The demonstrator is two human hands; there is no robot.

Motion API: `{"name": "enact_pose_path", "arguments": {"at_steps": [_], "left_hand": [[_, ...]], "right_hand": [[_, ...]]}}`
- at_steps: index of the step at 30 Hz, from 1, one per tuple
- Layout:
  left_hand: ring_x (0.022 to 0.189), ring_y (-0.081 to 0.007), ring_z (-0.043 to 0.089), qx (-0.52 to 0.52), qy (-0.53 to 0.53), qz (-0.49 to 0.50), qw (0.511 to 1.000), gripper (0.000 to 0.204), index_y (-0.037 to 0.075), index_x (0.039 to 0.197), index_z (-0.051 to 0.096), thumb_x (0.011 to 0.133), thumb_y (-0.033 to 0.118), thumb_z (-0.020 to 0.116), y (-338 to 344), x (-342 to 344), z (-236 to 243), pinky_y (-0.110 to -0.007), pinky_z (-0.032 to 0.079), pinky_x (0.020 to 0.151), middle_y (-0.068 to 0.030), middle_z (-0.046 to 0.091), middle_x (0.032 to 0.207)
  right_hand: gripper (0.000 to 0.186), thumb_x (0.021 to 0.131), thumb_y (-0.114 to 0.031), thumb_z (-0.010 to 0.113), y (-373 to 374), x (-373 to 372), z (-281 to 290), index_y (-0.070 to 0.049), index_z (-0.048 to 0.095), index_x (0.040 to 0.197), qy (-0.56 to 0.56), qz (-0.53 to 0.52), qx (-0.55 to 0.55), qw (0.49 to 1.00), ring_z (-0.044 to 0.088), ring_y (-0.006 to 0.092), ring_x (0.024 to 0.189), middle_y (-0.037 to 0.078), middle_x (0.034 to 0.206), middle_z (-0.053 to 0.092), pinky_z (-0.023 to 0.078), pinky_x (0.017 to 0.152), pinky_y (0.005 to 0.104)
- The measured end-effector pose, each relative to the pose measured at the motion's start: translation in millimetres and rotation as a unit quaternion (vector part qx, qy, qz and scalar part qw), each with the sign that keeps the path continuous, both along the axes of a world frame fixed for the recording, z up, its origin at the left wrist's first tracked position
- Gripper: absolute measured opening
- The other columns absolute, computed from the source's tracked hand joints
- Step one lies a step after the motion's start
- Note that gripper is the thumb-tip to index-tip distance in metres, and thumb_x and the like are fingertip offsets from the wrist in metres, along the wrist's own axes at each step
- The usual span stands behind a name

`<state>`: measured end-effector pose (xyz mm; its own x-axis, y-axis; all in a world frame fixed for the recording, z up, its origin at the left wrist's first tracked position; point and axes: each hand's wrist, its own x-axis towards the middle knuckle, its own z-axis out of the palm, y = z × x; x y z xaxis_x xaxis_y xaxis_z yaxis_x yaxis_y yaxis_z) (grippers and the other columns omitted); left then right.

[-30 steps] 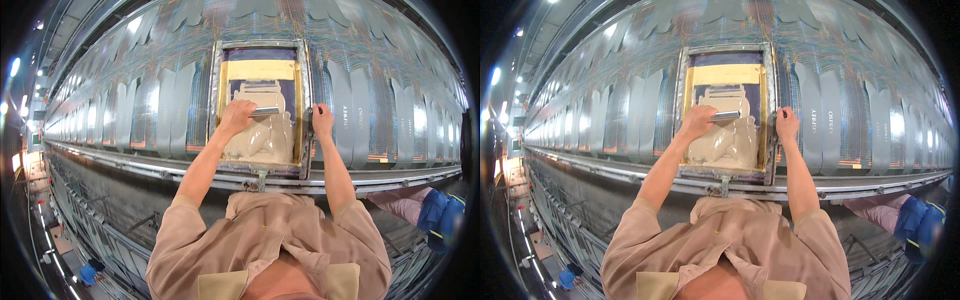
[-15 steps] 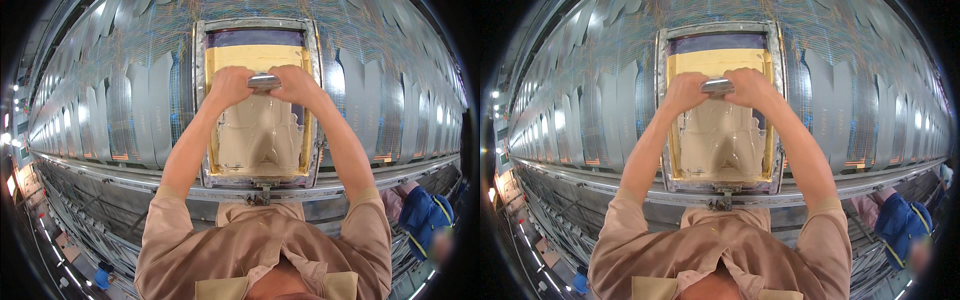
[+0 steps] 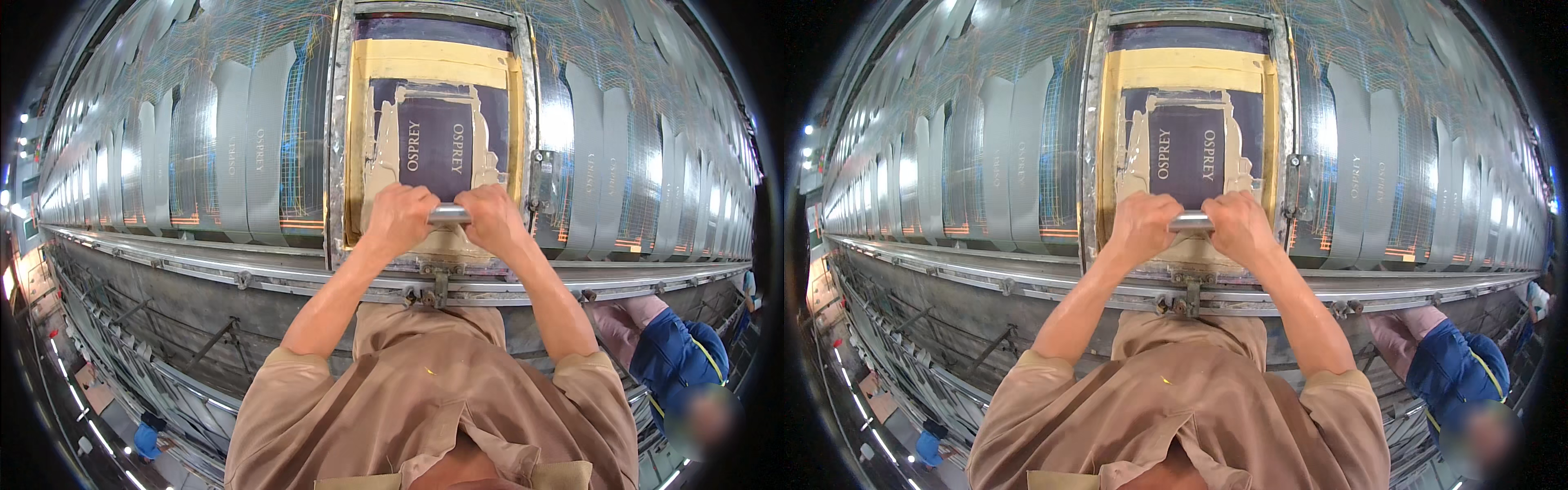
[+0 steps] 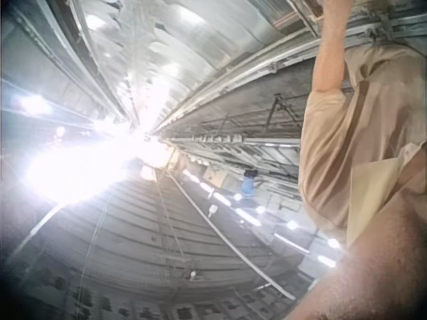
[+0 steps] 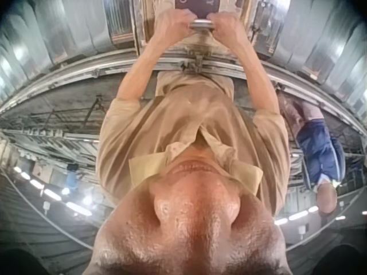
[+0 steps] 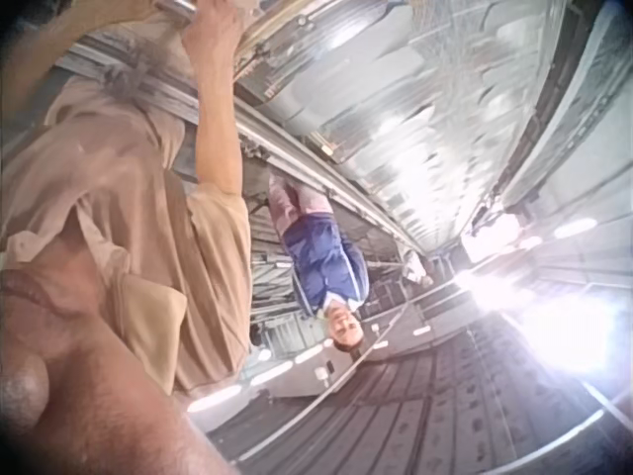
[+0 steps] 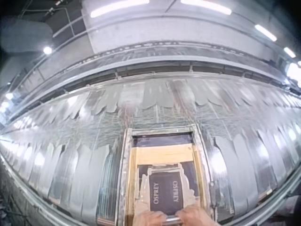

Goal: The person uses a squeegee to spread a thick beige paste across a screen printing frame labeled 'OSPREY'. The person repeatedly pulls the paste from the bottom to the top of the frame, smoothing the surface in a repetitive motion.

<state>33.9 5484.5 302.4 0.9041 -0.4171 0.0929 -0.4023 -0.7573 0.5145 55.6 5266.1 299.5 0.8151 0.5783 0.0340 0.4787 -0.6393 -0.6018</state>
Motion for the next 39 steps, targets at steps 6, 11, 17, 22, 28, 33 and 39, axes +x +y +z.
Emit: {"name": "enact_pose_path", "arguments": {"at_steps": [6,11,17,22,28,33,39], "left_hand": [[0.077,-0.0311,0.068,0.042,-0.014,-0.017,0.999,0.014,0.012,0.082,0.07,0.069,0.012,0.076,4.7,61.9,13.8,-0.043,0.052,0.071,-0.0064,0.069,0.081],[0.077,-0.0319,0.068,0.081,-0.021,-0.021,0.996,0.01,0.014,0.081,0.072,0.072,0.017,0.075,10.7,177.0,10.6,-0.044,0.052,0.079,-0.0087,0.071,0.08],[0.075,-0.0329,0.068,0.071,0.007,-0.006,0.997,0.014,0.015,0.081,0.073,0.069,0.017,0.077,11.4,191.5,3.8,-0.043,0.054,0.075,-0.009,0.071,0.077],[0.07,-0.0349,0.066,0.007,-0.042,-0.017,0.999,0.016,0.014,0.08,0.072,0.066,0.014,0.078,7.0,137.9,-0.5,-0.045,0.053,0.061,-0.0095,0.069,0.076],[0.076,-0.0262,0.065,0.023,-0.035,0.002,0.999,0.022,0.016,0.084,0.073,0.064,0.018,0.082,-2.9,3.2,1.2,-0.04,0.048,0.072,-0.0044,0.068,0.08],[0.089,-0.0221,0.066,0.081,-0.058,0.03,0.995,0.027,0.016,0.09,0.074,0.066,0.026,0.082,-6.9,-13.2,21.5,-0.04,0.046,0.08,-0.0012,0.07,0.094],[0.094,-0.0228,0.065,0.123,-0.047,0.035,0.991,0.025,0.015,0.093,0.072,0.068,0.012,0.073,-9.2,-21.4,9.8,-0.039,0.044,0.088,-0.0007,0.068,0.09]], "right_hand": [[0.013,0.074,-0.01,0.075,2.1,59.1,14.6,-0.008,0.069,0.085,0.011,-0.002,-0.066,0.998,0.067,0.0397,0.08,0.017,0.079,0.069,0.053,0.072,0.0486],[0.012,0.078,-0.012,0.073,12.2,169.1,18.4,-0.009,0.071,0.089,0.052,-0.033,-0.109,0.992,0.068,0.0396,0.082,0.017,0.084,0.072,0.053,0.073,0.0473],[0.011,0.078,-0.009,0.07,17.6,181.5,18.1,-0.008,0.07,0.089,0.095,-0.05,-0.088,0.99,0.068,0.0404,0.082,0.019,0.084,0.072,0.053,0.074,0.0472],[0.012,0.074,-0.004,0.067,9.7,132.1,12.1,-0.006,0.068,0.086,0.085,-0.037,-0.066,0.994,0.067,0.0428,0.082,0.02,0.082,0.069,0.054,0.074,0.049],[0.044,0.074,-0.014,0.079,-10.5,9.1,19.4,-0.005,0.068,0.117,0.114,0.048,-0.038,0.992,0.064,0.0383,0.107,0.019,0.107,0.069,0.05,0.096,0.0478],[0.051,0.089,-0.035,0.075,-62.4,46.7,25.3,-0.005,0.064,0.129,-0.069,-0.329,0.014,0.942,0.058,0.04,0.121,0.022,0.127,0.066,0.045,0.105,0.0459],[0.041,0.102,-0.04,0.057,-116.6,72.1,-70.8,-0.001,0.067,0.097,0.123,-0.461,0.074,0.876,0.062,0.0344,0.081,0.02,0.087,0.067,0.048,0.078,0.0432]]}}
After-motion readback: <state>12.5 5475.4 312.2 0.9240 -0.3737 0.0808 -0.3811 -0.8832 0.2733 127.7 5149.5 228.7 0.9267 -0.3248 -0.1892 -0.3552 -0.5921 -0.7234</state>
